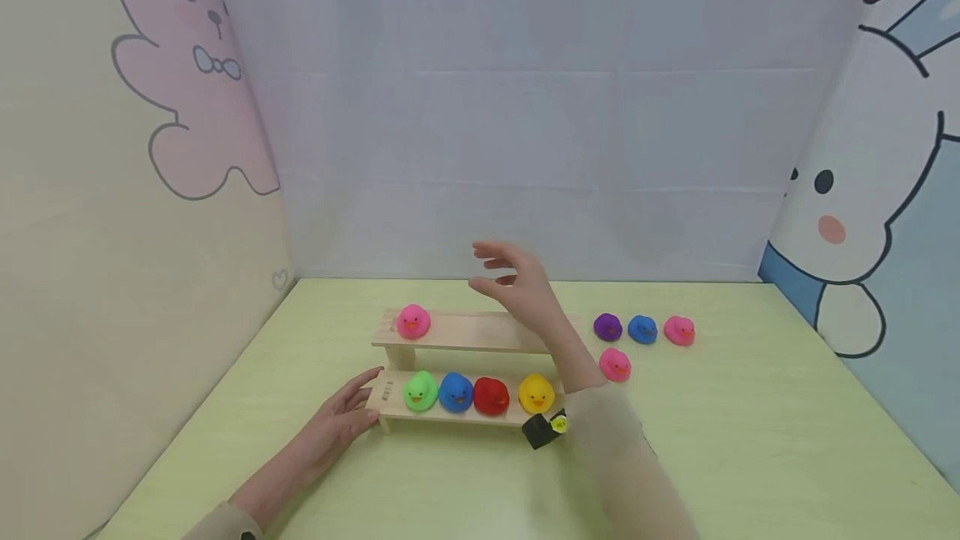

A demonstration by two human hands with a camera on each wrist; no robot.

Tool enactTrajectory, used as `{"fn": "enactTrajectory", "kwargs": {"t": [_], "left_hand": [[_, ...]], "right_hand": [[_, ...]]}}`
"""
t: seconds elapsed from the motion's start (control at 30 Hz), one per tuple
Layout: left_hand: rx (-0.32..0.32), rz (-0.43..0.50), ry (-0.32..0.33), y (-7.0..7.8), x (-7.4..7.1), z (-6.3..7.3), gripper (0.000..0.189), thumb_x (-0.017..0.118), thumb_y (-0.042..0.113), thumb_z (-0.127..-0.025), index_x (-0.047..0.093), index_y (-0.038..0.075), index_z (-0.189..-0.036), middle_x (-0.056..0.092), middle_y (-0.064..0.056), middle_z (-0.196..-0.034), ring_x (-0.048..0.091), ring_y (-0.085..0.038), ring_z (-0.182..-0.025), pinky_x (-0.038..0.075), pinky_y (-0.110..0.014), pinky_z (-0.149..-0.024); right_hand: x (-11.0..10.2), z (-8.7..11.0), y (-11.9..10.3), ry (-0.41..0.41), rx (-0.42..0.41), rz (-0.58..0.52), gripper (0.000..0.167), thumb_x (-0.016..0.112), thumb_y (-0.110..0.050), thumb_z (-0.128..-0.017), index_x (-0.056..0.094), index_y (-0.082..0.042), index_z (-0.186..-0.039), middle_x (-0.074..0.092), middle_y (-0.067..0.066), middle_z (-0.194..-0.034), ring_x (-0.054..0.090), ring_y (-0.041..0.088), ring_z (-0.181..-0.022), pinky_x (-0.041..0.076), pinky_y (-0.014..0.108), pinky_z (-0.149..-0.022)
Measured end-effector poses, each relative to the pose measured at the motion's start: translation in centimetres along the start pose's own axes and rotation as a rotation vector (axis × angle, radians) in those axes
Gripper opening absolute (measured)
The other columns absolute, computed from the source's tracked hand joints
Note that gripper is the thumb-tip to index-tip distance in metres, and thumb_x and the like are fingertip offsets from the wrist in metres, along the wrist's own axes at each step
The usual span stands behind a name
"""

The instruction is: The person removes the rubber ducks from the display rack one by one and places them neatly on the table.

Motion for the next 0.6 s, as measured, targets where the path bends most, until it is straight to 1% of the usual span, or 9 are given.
{"fn": "enactTrajectory", "kwargs": {"t": [0.2, 0.33, 0.47, 0.53, 0.6], "left_hand": [[-0.002, 0.002, -0.003, 0.0, 0.0, 0.1, 0.067, 0.063, 0.008, -0.082, 0.032, 0.020, -0.140, 0.045, -0.013, -0.126, 0.052, -0.022, -0.108, 0.039, -0.030, -0.090], [-0.001, -0.002, -0.011, 0.0, -0.1, 0.1, 0.067, 0.063, 0.008, -0.083, 0.031, 0.020, -0.140, 0.045, -0.014, -0.126, 0.052, -0.022, -0.108, 0.038, -0.029, -0.090], [-0.004, -0.009, -0.012, 0.1, 0.0, 0.1, 0.068, 0.064, 0.010, -0.083, 0.030, 0.021, -0.141, 0.045, -0.013, -0.127, 0.052, -0.021, -0.109, 0.039, -0.030, -0.091], [-0.006, -0.012, -0.010, 0.1, 0.1, 0.2, 0.068, 0.064, 0.011, -0.083, 0.030, 0.021, -0.140, 0.045, -0.012, -0.127, 0.052, -0.021, -0.109, 0.039, -0.029, -0.091], [-0.006, -0.012, -0.008, 0.2, 0.1, 0.2, 0.068, 0.064, 0.011, -0.083, 0.030, 0.021, -0.141, 0.045, -0.013, -0.127, 0.052, -0.021, -0.110, 0.039, -0.029, -0.091]], "right_hand": [[3.0, -0.7, 0.6, -0.017, -0.034, -0.049, 0.045, 0.063, -0.014, -0.086, 0.049, -0.009, -0.128, 0.055, 0.009, -0.121, 0.051, 0.027, -0.107, 0.043, 0.043, -0.087], [4.8, -1.1, 0.9, -0.042, -0.070, -0.083, 0.046, 0.063, -0.010, -0.085, 0.048, -0.005, -0.128, 0.053, 0.012, -0.123, 0.050, 0.028, -0.106, 0.044, 0.043, -0.084], [6.0, -1.3, 1.2, -0.096, -0.144, -0.083, 0.046, 0.063, -0.006, -0.084, 0.048, -0.003, -0.128, 0.051, 0.015, -0.125, 0.049, 0.028, -0.104, 0.045, 0.045, -0.082], [6.5, -1.4, 1.4, -0.128, -0.172, -0.074, 0.046, 0.063, -0.006, -0.084, 0.048, -0.003, -0.127, 0.050, 0.014, -0.125, 0.049, 0.027, -0.102, 0.045, 0.046, -0.081], [6.9, -1.4, 1.6, -0.159, -0.179, -0.067, 0.046, 0.063, -0.006, -0.083, 0.049, -0.005, -0.127, 0.051, 0.011, -0.125, 0.049, 0.026, -0.102, 0.045, 0.045, -0.081]]}}
Point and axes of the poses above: each hand's wrist, its own z-axis away from the middle knuckle, its own x-axis out of the palm, y = z × x, the point moved 1 cm from there along -z, towards the middle knuckle
